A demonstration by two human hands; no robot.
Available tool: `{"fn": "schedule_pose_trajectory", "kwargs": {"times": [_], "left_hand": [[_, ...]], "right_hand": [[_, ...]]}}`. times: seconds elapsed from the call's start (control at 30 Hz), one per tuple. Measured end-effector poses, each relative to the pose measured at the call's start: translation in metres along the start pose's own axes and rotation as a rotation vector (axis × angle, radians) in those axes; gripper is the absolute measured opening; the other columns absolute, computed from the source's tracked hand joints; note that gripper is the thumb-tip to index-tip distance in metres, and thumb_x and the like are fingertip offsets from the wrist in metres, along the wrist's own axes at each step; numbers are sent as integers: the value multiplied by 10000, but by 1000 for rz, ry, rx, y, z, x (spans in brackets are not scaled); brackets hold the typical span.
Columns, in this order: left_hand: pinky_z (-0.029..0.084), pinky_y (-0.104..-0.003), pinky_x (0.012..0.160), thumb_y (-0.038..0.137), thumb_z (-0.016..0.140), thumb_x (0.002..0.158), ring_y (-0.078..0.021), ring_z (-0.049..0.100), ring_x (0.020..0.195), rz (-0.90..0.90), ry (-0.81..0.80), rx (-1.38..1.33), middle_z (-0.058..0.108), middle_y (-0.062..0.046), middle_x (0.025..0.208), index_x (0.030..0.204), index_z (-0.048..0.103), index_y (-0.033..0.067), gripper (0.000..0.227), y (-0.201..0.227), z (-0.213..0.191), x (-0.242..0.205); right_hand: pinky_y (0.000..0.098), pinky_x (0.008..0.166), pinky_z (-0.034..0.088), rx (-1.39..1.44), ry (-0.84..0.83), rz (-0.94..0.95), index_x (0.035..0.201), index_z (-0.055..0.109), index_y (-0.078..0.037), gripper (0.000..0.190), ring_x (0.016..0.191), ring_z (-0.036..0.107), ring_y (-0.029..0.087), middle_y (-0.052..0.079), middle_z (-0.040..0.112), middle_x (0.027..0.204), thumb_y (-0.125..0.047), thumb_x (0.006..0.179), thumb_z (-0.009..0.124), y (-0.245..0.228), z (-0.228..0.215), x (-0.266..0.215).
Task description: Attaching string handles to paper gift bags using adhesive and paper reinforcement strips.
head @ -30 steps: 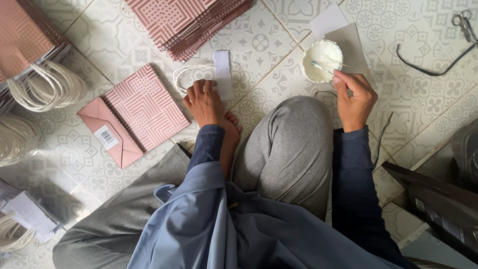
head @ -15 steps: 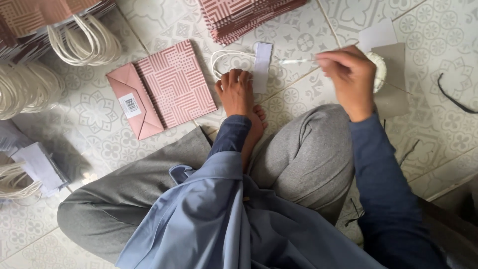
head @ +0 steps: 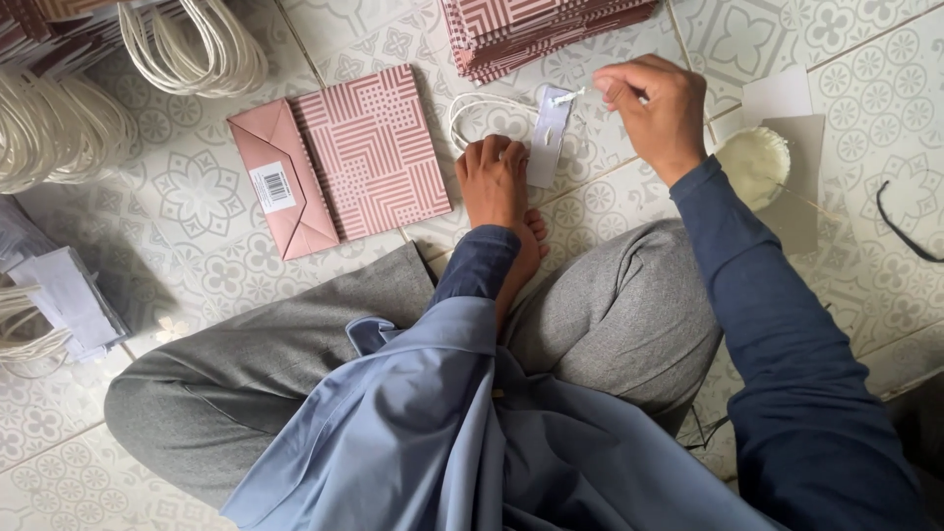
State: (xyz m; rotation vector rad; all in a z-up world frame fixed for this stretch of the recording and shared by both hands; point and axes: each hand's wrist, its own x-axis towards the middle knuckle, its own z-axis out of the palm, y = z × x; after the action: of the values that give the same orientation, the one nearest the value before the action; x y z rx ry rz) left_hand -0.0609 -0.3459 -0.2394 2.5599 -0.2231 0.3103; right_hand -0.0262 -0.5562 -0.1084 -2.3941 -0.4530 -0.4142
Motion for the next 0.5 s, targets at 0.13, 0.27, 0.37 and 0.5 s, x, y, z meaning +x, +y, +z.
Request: {"fn": "schedule_pose_trajectory", "kwargs": {"times": [0.13, 0.27, 0.37, 0.5], "left_hand": [[413, -444, 824, 266, 678, 921, -286, 540, 952, -10, 5, -1, 632, 20, 1023, 891, 706, 214, 66, 1, 0, 1], [403, -399, 947, 236, 735, 842, -211, 562, 1049, -18, 26, -47, 556, 49, 944, 828, 648, 220, 89, -1, 3, -1], [407, -396, 939, 238, 728, 850, -211, 564, 1042, -14, 47, -53, 557, 46, 939, 823, 647, 222, 87, -1, 5, -1], [397, -391, 946, 233, 712, 871, -207, 566, 1042, -22, 31, -59, 556, 49, 931, 812, 647, 223, 89, 0, 0, 0]], "right_hand": [[358, 775, 629, -57, -169, -114, 1123, 783, -15, 69, 905, 757, 263, 174, 787, 1048, 18, 1070, 753, -4, 11, -28], [427, 737, 600, 107, -249, -24, 1076, 816, -72, 161, 843, 734, 336, 140, 755, 920, 38, 1005, 722, -39, 4, -39], [416, 736, 601, 156, -246, -2, 1094, 806, -63, 129, 850, 740, 313, 122, 760, 943, 9, 1016, 733, -45, -7, -33], [366, 710, 593, 203, -208, 116, 1066, 815, -60, 93, 747, 731, 269, 92, 740, 803, 1, 1017, 765, -10, 7, -33]]}}
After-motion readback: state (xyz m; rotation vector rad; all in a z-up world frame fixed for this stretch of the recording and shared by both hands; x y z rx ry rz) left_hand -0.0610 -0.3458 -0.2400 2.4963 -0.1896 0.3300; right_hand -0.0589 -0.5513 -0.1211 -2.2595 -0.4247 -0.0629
